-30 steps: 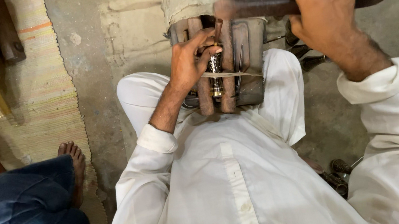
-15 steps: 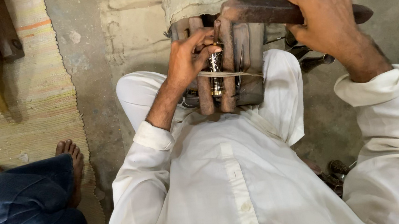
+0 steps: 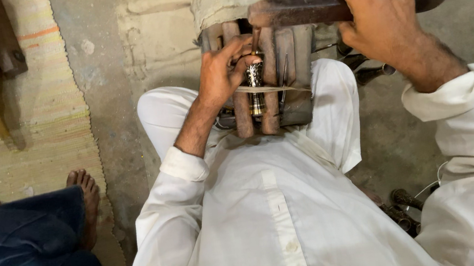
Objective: The person sits cross-legged on the floor with a brass object held in a wooden work block, holds a small punch against the metal, and strikes the punch with a wooden mallet, repeatedly repositioning the punch to work the brass surface.
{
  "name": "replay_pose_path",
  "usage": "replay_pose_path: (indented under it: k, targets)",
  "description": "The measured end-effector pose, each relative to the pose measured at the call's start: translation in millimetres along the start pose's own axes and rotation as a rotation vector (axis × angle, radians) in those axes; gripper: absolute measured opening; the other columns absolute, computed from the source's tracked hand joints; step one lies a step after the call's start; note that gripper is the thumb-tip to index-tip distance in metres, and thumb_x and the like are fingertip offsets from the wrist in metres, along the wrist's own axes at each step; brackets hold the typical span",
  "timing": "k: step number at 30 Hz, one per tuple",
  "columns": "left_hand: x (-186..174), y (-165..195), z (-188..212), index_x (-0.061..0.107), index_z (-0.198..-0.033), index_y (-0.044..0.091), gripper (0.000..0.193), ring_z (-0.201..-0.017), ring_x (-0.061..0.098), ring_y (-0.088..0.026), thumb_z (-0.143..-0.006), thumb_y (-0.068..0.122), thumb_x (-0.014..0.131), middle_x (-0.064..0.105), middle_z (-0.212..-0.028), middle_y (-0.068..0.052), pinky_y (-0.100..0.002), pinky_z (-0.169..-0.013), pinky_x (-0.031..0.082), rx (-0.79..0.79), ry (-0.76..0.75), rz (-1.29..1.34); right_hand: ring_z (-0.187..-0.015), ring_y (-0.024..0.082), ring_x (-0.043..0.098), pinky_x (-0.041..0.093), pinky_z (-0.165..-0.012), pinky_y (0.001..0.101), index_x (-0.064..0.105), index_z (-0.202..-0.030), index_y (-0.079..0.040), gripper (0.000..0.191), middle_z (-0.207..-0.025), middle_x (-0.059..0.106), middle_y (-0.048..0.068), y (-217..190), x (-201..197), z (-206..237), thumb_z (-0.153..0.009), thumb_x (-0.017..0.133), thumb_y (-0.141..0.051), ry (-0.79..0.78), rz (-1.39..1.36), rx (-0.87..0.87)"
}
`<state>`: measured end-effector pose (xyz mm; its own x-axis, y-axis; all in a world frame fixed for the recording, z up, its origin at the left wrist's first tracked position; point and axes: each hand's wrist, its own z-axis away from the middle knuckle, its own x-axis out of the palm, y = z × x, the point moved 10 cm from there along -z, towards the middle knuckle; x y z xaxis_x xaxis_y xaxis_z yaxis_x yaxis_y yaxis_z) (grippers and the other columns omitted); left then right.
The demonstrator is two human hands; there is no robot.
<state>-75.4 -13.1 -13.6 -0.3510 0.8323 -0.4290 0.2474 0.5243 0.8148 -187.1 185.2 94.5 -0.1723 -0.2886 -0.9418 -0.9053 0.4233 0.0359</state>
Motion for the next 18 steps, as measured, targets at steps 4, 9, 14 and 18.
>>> replay_pose_path:
  k: [4, 9, 14, 18]
  targets:
    - [-3, 6, -1, 0.065, -0.129, 0.007, 0.039, -0.105, 0.079, -0.022, -0.093, 0.006, 0.081, 0.08, -0.108, -0.011, -0.033, -0.086, 0.064, 0.015, 0.005, 0.004, -0.089, 0.028, 0.069, 0.051, -0.074, 0.0418, 0.068, -0.106, -0.008, 0.031, -0.095, 0.072, 0.008, -3, -3, -2, -0.079, 0.082, -0.008, 0.009, 0.034, -0.035]
    - [-2, 0, -1, 0.069, -0.129, 0.007, 0.042, -0.084, 0.078, -0.026, -0.092, 0.012, 0.087, 0.077, -0.091, -0.015, -0.034, -0.078, 0.062, -0.067, -0.032, -0.113, -0.089, 0.025, 0.069, 0.051, -0.081, 0.0406, 0.066, -0.108, -0.009, 0.027, -0.094, 0.071, 0.006, 3, 4, -1, -0.085, 0.08, -0.008, -0.037, 0.028, -0.002]
    - [1, -3, -3, 0.067, -0.128, 0.008, 0.038, -0.088, 0.08, -0.021, -0.093, 0.009, 0.081, 0.081, -0.107, -0.009, -0.033, -0.074, 0.062, -0.054, -0.038, -0.05, -0.084, 0.024, 0.068, 0.05, -0.078, 0.0407, 0.067, -0.109, -0.008, 0.03, -0.091, 0.071, 0.008, 2, 2, -2, -0.083, 0.082, -0.007, -0.009, 0.012, 0.006]
    - [2, 3, -2, 0.065, -0.129, 0.008, 0.037, -0.106, 0.079, -0.021, -0.094, 0.006, 0.078, 0.08, -0.11, -0.008, -0.033, -0.087, 0.066, 0.063, -0.022, 0.021, -0.086, 0.024, 0.068, 0.05, -0.082, 0.0403, 0.068, -0.111, -0.009, 0.025, -0.091, 0.071, 0.006, 1, -1, -4, -0.092, 0.083, -0.011, -0.024, -0.035, 0.036]
